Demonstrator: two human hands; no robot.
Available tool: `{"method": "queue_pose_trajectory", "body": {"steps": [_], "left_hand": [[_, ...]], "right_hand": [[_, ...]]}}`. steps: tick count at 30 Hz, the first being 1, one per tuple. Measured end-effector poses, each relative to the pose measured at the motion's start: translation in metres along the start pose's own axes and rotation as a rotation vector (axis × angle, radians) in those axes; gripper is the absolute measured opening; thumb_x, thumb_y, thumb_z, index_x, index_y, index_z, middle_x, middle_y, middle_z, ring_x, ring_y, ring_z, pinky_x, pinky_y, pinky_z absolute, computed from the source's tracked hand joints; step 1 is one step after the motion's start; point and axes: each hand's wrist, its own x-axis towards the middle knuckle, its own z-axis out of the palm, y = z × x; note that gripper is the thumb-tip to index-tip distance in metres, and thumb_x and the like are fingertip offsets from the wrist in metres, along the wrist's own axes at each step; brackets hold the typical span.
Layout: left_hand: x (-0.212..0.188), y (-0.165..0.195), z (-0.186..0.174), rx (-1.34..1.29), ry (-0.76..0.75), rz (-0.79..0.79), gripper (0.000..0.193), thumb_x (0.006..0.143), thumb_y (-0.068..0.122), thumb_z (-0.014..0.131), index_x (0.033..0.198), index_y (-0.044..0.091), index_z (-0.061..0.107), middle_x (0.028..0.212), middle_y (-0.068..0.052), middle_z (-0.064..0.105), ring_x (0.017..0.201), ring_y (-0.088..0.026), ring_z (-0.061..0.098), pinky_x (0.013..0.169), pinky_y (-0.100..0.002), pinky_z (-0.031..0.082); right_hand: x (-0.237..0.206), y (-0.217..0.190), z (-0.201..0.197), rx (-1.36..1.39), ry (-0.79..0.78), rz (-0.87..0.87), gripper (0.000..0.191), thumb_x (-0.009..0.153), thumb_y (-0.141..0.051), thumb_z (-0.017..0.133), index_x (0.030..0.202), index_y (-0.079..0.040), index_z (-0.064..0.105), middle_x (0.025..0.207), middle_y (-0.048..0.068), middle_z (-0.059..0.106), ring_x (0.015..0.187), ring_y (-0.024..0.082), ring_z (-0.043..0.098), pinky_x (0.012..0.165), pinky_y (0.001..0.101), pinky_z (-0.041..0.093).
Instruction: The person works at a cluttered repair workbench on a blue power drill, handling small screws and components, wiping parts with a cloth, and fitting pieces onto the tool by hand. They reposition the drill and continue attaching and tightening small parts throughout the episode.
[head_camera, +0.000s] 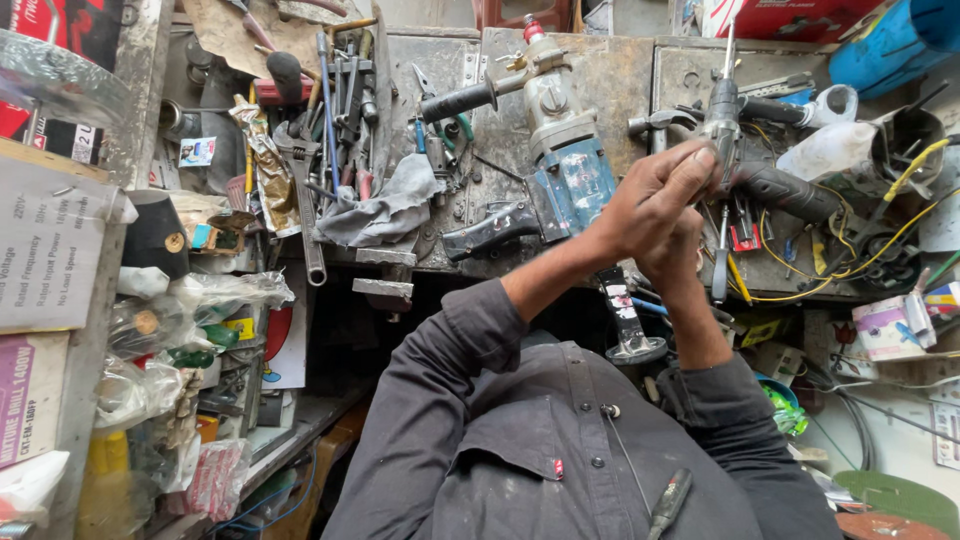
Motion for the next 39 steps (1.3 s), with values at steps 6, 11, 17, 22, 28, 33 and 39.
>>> {"method": "queue_pose_trajectory", "body": {"steps": [6,11,17,22,28,33,39], "left_hand": [[0.022,-0.017,-0.034,-0.115,-0.393,-0.214,0.042,0.104,0.020,0.061,0.072,-0.002,0.045,0.061,-0.002,0.040,0.057,-0.011,0.037,0.058,-0.032,0.034],[0.012,0.012,-0.019,0.248,-0.057,0.087,0.028,0.100,0.027,0.061,0.093,0.000,0.058,0.075,-0.001,0.053,0.072,-0.007,0.052,0.065,-0.028,0.046],[0.002,0.015,-0.010,0.235,0.001,0.104,0.030,0.107,0.030,0.055,0.095,0.004,0.059,0.079,0.000,0.054,0.075,-0.008,0.052,0.069,-0.029,0.046],[0.012,0.003,-0.021,0.098,-0.145,-0.090,0.046,0.110,0.027,0.060,0.077,-0.003,0.053,0.069,-0.004,0.043,0.065,-0.011,0.037,0.058,-0.031,0.032],[0.005,0.015,-0.011,0.226,0.023,0.107,0.036,0.101,0.036,0.063,0.087,0.003,0.057,0.073,0.002,0.053,0.068,-0.005,0.050,0.061,-0.026,0.043],[0.006,0.018,-0.010,0.169,-0.036,0.044,0.039,0.106,0.037,0.062,0.085,0.003,0.059,0.069,0.002,0.052,0.068,-0.003,0.049,0.066,-0.027,0.043],[0.003,0.020,-0.008,0.277,0.002,0.161,0.039,0.103,0.040,0.065,0.090,0.004,0.059,0.078,0.002,0.054,0.077,-0.005,0.051,0.069,-0.026,0.047]], "right_hand": [[-0.008,0.005,-0.011,0.068,-0.190,0.094,0.009,0.096,-0.001,0.067,0.101,0.007,0.068,0.089,0.017,0.071,0.084,0.028,0.072,0.072,0.0369,0.052],[0.000,-0.006,-0.013,0.086,-0.092,0.232,0.005,0.094,0.000,0.066,0.094,0.005,0.068,0.079,0.012,0.071,0.075,0.025,0.070,0.070,0.0371,0.052],[0.010,-0.023,-0.005,-0.014,-0.026,-0.040,0.022,0.085,0.002,0.069,0.103,0.012,0.062,0.093,0.022,0.067,0.089,0.028,0.067,0.072,0.0408,0.052],[0.000,-0.013,-0.011,0.101,-0.213,0.166,0.011,0.094,0.002,0.061,0.101,0.007,0.067,0.086,0.013,0.071,0.084,0.024,0.071,0.074,0.0385,0.053],[-0.005,-0.004,-0.009,-0.040,-0.083,0.152,0.009,0.093,-0.001,0.068,0.098,0.007,0.068,0.085,0.015,0.072,0.082,0.027,0.074,0.072,0.0395,0.056],[0.001,-0.005,-0.010,0.015,-0.170,0.062,0.016,0.096,-0.002,0.066,0.109,0.008,0.065,0.099,0.019,0.071,0.097,0.033,0.072,0.081,0.0413,0.054],[-0.005,-0.012,-0.010,0.032,-0.097,0.145,0.017,0.093,-0.003,0.069,0.107,0.007,0.065,0.094,0.018,0.072,0.094,0.029,0.075,0.079,0.0395,0.056]]}}
